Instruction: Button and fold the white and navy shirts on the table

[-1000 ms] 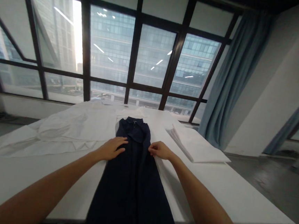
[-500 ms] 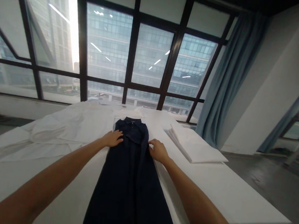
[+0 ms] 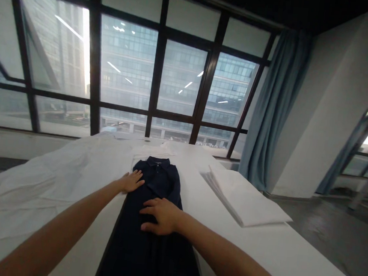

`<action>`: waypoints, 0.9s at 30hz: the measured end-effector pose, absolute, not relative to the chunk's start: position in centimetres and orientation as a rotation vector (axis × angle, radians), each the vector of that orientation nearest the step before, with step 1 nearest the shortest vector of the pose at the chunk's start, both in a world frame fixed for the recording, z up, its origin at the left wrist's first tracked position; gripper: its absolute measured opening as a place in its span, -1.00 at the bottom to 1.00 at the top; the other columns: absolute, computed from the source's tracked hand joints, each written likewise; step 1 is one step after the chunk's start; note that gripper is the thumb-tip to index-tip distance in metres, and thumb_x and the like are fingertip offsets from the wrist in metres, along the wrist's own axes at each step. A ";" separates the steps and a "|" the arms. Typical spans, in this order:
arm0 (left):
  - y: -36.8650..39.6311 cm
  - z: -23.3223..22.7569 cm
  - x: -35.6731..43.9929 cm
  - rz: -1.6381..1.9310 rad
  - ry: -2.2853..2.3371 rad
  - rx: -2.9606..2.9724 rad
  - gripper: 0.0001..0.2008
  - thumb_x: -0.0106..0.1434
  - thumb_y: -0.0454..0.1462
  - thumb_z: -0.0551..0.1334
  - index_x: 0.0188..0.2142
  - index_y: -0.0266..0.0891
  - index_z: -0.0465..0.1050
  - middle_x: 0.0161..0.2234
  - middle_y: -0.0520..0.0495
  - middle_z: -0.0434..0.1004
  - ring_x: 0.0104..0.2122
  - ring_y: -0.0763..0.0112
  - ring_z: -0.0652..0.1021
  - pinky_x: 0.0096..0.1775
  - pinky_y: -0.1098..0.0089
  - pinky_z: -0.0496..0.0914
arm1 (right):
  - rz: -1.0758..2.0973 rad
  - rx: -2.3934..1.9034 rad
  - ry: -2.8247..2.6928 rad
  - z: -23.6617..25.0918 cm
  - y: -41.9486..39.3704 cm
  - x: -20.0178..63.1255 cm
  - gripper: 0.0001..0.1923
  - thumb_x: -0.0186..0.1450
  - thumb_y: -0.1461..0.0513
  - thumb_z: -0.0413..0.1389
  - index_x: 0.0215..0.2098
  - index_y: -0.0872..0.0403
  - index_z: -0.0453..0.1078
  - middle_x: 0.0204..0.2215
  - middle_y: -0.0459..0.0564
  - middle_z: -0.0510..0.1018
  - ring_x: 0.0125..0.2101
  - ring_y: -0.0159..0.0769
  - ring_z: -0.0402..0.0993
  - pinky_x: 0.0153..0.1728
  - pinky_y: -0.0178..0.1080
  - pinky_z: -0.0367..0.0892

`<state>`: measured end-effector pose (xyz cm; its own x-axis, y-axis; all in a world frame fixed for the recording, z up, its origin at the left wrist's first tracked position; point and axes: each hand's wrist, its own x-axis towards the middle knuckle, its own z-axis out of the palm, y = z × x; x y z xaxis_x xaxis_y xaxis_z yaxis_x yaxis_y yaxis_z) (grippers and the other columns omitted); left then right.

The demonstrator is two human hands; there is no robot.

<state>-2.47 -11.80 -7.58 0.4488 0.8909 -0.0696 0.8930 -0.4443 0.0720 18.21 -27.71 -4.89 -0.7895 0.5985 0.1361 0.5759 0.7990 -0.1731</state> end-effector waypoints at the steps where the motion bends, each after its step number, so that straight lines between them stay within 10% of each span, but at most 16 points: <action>1: -11.8 -7.3 -2.4 -0.072 1.598 2.603 -0.37 0.39 -0.02 -0.19 0.32 -0.33 -0.03 0.35 -0.27 -0.18 0.33 0.08 -0.08 0.22 -0.06 -0.07 | 0.223 -0.878 -2.758 -4.8 -26.6 18.9 -0.60 0.29 0.08 0.06 0.03 0.07 0.42 0.02 0.10 0.47 -0.01 -0.13 0.41 0.00 -0.11 0.27; 9: -19.1 -3.6 4.7 0.554 1.382 2.722 -0.55 0.32 0.04 0.00 -0.18 -0.21 0.49 -0.12 -0.16 0.54 -0.11 0.18 0.52 -0.08 0.27 0.35 | -0.007 -1.453 -2.425 -3.6 -16.8 29.4 -0.36 -0.07 0.53 0.06 -0.01 0.09 0.44 -0.02 0.09 0.46 0.00 -0.14 0.37 0.03 -0.14 0.26; 15: -22.5 -3.4 10.4 0.500 1.430 2.518 -0.36 0.06 0.10 0.28 -0.02 -0.32 0.40 -0.09 -0.29 0.51 -0.10 0.02 0.53 -0.13 0.25 0.39 | -0.146 -1.495 -2.490 -5.7 -14.9 30.4 -0.50 0.14 0.40 0.13 0.05 0.00 0.41 0.06 0.07 0.34 0.02 -0.21 0.32 0.03 -0.18 0.23; 27: -19.4 -4.3 9.0 0.337 1.422 2.243 -0.81 0.22 -0.33 0.13 -0.41 -0.33 0.50 -0.38 -0.15 0.56 -0.37 0.31 0.56 -0.41 0.45 0.33 | -0.731 -1.401 -2.840 -2.8 -11.5 27.7 -0.74 0.14 0.34 0.13 -0.22 0.01 0.52 0.09 0.10 0.31 0.03 -0.07 0.24 -0.04 -0.10 0.20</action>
